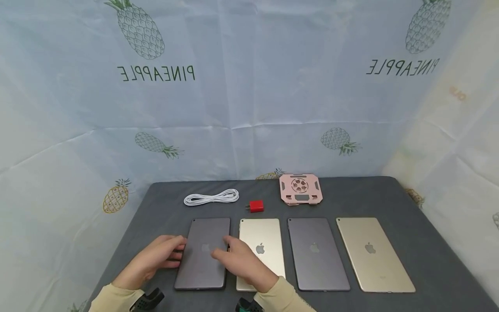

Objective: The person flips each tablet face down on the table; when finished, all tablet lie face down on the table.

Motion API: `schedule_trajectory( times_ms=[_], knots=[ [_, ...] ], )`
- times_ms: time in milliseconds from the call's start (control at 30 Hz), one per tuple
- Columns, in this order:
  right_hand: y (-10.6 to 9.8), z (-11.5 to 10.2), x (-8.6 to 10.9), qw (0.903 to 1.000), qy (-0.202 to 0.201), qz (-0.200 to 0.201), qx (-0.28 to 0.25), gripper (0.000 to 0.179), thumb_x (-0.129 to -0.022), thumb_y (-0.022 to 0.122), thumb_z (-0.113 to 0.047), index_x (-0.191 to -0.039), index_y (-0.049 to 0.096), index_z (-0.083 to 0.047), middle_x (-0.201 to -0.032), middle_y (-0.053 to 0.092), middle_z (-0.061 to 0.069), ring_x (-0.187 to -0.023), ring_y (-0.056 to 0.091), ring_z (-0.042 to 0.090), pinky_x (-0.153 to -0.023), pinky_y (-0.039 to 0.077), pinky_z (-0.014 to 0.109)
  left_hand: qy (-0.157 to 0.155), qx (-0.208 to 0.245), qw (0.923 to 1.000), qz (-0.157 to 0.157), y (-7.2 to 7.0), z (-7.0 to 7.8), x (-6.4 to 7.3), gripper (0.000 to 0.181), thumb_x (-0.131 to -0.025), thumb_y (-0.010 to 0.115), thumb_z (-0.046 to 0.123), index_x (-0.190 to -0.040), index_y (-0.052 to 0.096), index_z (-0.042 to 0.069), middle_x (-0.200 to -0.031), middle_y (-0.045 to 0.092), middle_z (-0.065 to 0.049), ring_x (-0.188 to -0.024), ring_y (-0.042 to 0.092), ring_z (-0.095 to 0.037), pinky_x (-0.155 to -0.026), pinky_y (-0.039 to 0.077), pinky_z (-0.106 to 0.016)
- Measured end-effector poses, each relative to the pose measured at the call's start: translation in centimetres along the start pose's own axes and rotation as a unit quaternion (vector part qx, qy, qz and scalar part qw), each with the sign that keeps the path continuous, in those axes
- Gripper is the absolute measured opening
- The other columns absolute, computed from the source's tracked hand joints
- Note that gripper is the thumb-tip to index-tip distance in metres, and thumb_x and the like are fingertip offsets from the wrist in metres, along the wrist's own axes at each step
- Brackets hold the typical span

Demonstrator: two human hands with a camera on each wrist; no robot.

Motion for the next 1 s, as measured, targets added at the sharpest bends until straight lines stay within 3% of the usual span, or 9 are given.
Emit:
schedule_trajectory(
  times_ms=[267,433,567,667,733,833,1000],
  knots=[
    [-0.2,-0.1,-0.2,0.9996,-0.007,0.016,0.022,0.069,-0.098,0.069,-0.025,-0.154,0.05,0.011,-0.157,0.054,0.032,-0.139,0.059,0.044,-0.111,0.052,0.062,0.039,-0.041,0.9983,0.016,-0.2,0.9,0.9,0.057,-0.105,0.059,0.031,-0.143,0.061,-0.011,-0.143,0.064,-0.028,-0.125,0.065,-0.041,-0.089,0.064,-0.051],
    [-0.5,0.1,-0.2,0.9995,-0.003,0.011,0.03,0.067,-0.099,0.068,-0.026,-0.154,0.051,0.009,-0.157,0.055,0.029,-0.139,0.06,0.044,-0.111,0.052,0.062,0.061,-0.06,0.996,0.026,0.0,1.3,1.1,0.056,-0.105,0.061,0.029,-0.143,0.061,-0.011,-0.139,0.068,-0.026,-0.116,0.07,-0.035,-0.089,0.063,-0.051],
    [-1.3,0.1,-0.2,0.9985,-0.02,-0.004,0.05,0.062,-0.1,0.068,-0.028,-0.152,0.056,0.005,-0.154,0.06,0.025,-0.134,0.064,0.042,-0.108,0.055,0.061,0.085,-0.117,0.9885,0.045,-0.7,2.2,1.2,0.056,-0.105,0.061,0.032,-0.144,0.062,-0.008,-0.142,0.067,-0.026,-0.125,0.068,-0.041,-0.1,0.059,-0.056],
    [-2.9,-0.1,0.0,0.9932,-0.058,-0.002,0.101,0.056,-0.102,0.068,-0.03,-0.147,0.062,0.002,-0.149,0.065,0.02,-0.132,0.066,0.04,-0.105,0.058,0.057,0.109,-0.181,0.9745,0.074,-1.9,2.5,1.3,0.058,-0.106,0.061,0.037,-0.148,0.061,-0.003,-0.147,0.065,-0.025,-0.133,0.065,-0.045,-0.103,0.057,-0.059],
    [-4.4,-0.1,0.4,0.9845,-0.085,0.012,0.153,0.054,-0.102,0.069,-0.033,-0.145,0.064,0.0,-0.147,0.067,0.018,-0.13,0.068,0.039,-0.103,0.059,0.055,0.127,-0.221,0.9616,0.101,-2.9,2.4,1.6,0.057,-0.107,0.062,0.037,-0.15,0.06,-0.001,-0.148,0.064,-0.025,-0.132,0.065,-0.044,-0.102,0.057,-0.059],
    [-7.2,0.4,1.4,0.9607,-0.117,0.056,0.245,0.057,-0.102,0.071,-0.038,-0.145,0.065,-0.001,-0.147,0.068,0.017,-0.133,0.066,0.04,-0.108,0.056,0.058,0.147,-0.267,0.942,0.141,-4.2,1.8,2.3,0.057,-0.106,0.063,0.035,-0.151,0.059,-0.001,-0.151,0.06,-0.028,-0.134,0.062,-0.049,-0.104,0.054,-0.065],
    [-12.4,2.4,3.8,0.9176,-0.122,0.121,0.358,0.064,-0.102,0.071,-0.047,-0.149,0.062,-0.004,-0.148,0.066,0.016,-0.139,0.061,0.042,-0.114,0.05,0.063,0.166,-0.299,0.9239,0.173,-5.7,0.6,3.3,0.06,-0.105,0.065,0.034,-0.153,0.055,0.0,-0.154,0.052,-0.032,-0.14,0.054,-0.054,-0.107,0.048,-0.072]
  ],
)
Point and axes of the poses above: each hand's wrist, its own x-axis away from the middle knuckle, its own y-axis out of the palm, z = x × y, the point moved 8 cm from there along -x, towards the middle knuckle
